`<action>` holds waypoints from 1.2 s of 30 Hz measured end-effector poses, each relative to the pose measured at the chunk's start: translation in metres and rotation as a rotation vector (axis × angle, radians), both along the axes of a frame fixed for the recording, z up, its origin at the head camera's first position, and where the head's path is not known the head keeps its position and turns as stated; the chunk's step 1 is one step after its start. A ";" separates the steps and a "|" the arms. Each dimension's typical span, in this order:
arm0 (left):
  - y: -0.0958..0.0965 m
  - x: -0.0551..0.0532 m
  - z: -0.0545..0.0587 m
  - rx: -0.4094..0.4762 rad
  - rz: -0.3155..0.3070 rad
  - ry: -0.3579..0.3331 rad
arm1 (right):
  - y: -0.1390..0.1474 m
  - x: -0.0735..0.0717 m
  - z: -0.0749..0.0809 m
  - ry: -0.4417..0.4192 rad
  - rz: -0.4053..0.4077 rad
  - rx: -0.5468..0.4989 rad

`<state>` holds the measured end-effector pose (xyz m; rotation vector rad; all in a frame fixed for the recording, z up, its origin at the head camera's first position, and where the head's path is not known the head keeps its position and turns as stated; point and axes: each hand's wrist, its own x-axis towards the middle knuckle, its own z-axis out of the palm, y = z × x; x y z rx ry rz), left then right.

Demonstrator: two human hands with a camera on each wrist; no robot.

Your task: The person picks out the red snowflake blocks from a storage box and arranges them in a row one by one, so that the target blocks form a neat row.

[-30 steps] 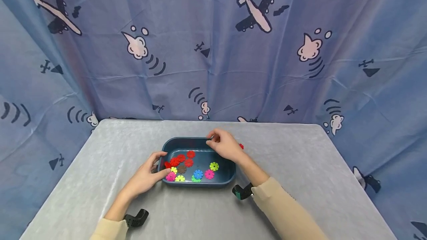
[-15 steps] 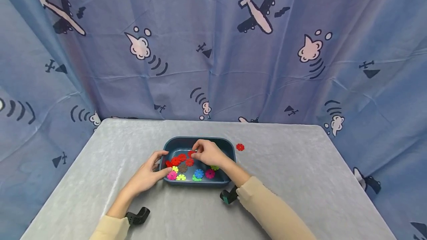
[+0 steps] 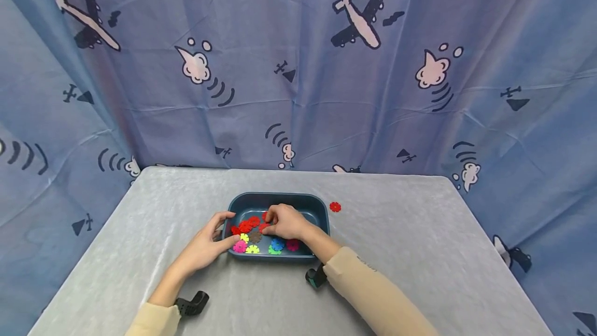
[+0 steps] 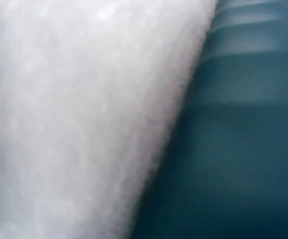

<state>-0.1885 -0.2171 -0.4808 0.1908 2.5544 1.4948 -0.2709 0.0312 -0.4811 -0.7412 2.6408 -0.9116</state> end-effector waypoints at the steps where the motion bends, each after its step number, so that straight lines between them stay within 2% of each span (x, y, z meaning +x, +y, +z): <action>1: 0.000 0.000 0.000 0.002 0.001 0.001 | -0.001 0.000 -0.001 0.001 -0.004 0.013; 6: 0.000 -0.001 -0.001 0.001 0.003 -0.005 | -0.002 -0.001 -0.002 -0.010 -0.016 0.040; 16: 0.002 0.002 -0.003 0.006 0.004 -0.007 | 0.003 0.002 0.001 -0.072 -0.034 -0.037; 25: 0.003 0.001 0.003 0.012 0.003 0.009 | 0.004 0.000 0.003 -0.044 -0.016 -0.071; 31: 0.002 0.003 0.003 0.012 0.000 -0.001 | 0.004 0.001 0.001 -0.046 0.009 -0.082; 36: 0.003 0.002 0.002 0.021 -0.003 0.008 | 0.006 0.003 0.009 -0.036 0.008 -0.075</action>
